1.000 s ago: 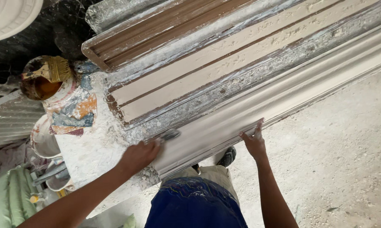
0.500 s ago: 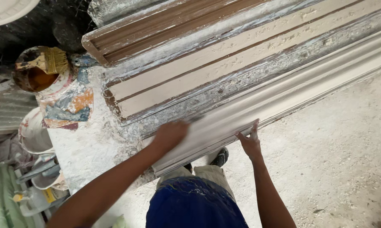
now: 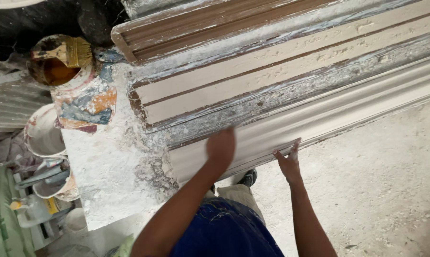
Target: The person smooths the surface of long white moldings using a small handheld tool. They work along the length of each piece, moving from one end to the other, and occasionally repositioning the tool or their hands to continue the smoothing action.
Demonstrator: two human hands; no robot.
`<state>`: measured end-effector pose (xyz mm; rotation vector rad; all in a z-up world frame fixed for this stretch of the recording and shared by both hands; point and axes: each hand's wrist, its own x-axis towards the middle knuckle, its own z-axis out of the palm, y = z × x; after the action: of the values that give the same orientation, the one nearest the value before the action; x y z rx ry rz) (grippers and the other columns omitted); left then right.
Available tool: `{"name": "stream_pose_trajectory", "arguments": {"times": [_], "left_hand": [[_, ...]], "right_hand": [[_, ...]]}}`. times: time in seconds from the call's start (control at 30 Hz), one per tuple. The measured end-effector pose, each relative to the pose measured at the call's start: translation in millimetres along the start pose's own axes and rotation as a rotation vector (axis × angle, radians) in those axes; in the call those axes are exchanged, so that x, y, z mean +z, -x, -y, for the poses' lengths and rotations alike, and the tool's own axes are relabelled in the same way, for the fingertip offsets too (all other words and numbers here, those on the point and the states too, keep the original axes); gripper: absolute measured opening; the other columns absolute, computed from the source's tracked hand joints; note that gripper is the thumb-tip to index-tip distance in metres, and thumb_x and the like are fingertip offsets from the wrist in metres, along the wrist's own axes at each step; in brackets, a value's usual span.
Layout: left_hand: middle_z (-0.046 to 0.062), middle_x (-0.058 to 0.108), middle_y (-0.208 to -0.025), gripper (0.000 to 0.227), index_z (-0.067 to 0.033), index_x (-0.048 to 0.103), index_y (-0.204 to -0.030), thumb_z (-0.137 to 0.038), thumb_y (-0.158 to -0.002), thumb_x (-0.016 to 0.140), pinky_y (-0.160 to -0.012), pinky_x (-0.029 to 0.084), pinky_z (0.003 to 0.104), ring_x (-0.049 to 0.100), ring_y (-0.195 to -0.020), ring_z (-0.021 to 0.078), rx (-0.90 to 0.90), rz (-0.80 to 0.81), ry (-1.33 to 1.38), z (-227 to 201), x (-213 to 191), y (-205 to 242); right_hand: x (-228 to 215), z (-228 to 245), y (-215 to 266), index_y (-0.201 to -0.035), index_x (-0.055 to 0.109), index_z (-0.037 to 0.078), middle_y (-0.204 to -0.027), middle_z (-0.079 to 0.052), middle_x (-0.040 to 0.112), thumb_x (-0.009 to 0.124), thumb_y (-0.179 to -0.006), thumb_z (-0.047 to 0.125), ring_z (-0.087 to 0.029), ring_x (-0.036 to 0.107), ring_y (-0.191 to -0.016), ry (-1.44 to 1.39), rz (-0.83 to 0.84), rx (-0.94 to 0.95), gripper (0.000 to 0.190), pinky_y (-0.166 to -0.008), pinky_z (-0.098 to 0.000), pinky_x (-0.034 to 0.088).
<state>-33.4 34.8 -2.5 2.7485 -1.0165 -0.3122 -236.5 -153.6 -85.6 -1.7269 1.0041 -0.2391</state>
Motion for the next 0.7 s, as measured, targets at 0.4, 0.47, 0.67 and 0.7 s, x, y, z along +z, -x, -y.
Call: {"name": "stream_pose_trajectory", "arguments": {"times": [0.4,0.47,0.67,0.7], "left_hand": [[0.016,0.075,-0.094,0.030,-0.0134,0.065,-0.121,-0.031,-0.100,0.053,-0.059,0.059,0.051,0.073,-0.072,0.0371,-0.073,0.071,0.112,129,-72,77],[0.017,0.074,-0.092,0.030,-0.0114,0.065,-0.120,-0.032,-0.103,0.051,-0.060,0.060,0.050,0.074,-0.072,0.0354,-0.135,0.152,0.070,113,-51,68],[0.022,0.072,-0.100,0.024,-0.0037,0.064,-0.115,-0.014,-0.099,0.048,-0.066,0.060,0.050,0.074,-0.082,0.0386,0.078,-0.014,0.181,-54,39,-46],[0.022,0.073,-0.102,0.024,-0.0031,0.063,-0.116,-0.013,-0.100,0.048,-0.070,0.061,0.048,0.075,-0.086,0.0374,0.094,0.005,0.196,-76,45,-62]], "right_hand": [[-35,14,29,-0.167,0.005,0.012,-0.169,-0.024,0.020,0.072,-0.088,0.045,-0.045,0.047,-0.138,0.098,-0.154,0.211,0.108,-0.105,-0.0487,0.050],[-36,6,33,-0.166,0.008,0.013,-0.169,-0.024,0.019,0.067,-0.090,0.049,-0.045,0.043,-0.142,0.128,-0.186,0.245,0.103,-0.108,-0.0499,0.048],[-23,-1,20,-0.165,0.009,0.009,-0.166,-0.031,0.011,0.057,-0.100,0.051,-0.047,0.011,-0.154,0.291,-0.190,0.125,0.091,-0.120,-0.0545,0.029],[-22,-2,18,-0.165,0.008,0.011,-0.166,-0.031,0.008,0.055,-0.099,0.051,-0.046,0.008,-0.153,0.287,-0.182,0.179,0.091,-0.119,-0.0545,0.028]]}}
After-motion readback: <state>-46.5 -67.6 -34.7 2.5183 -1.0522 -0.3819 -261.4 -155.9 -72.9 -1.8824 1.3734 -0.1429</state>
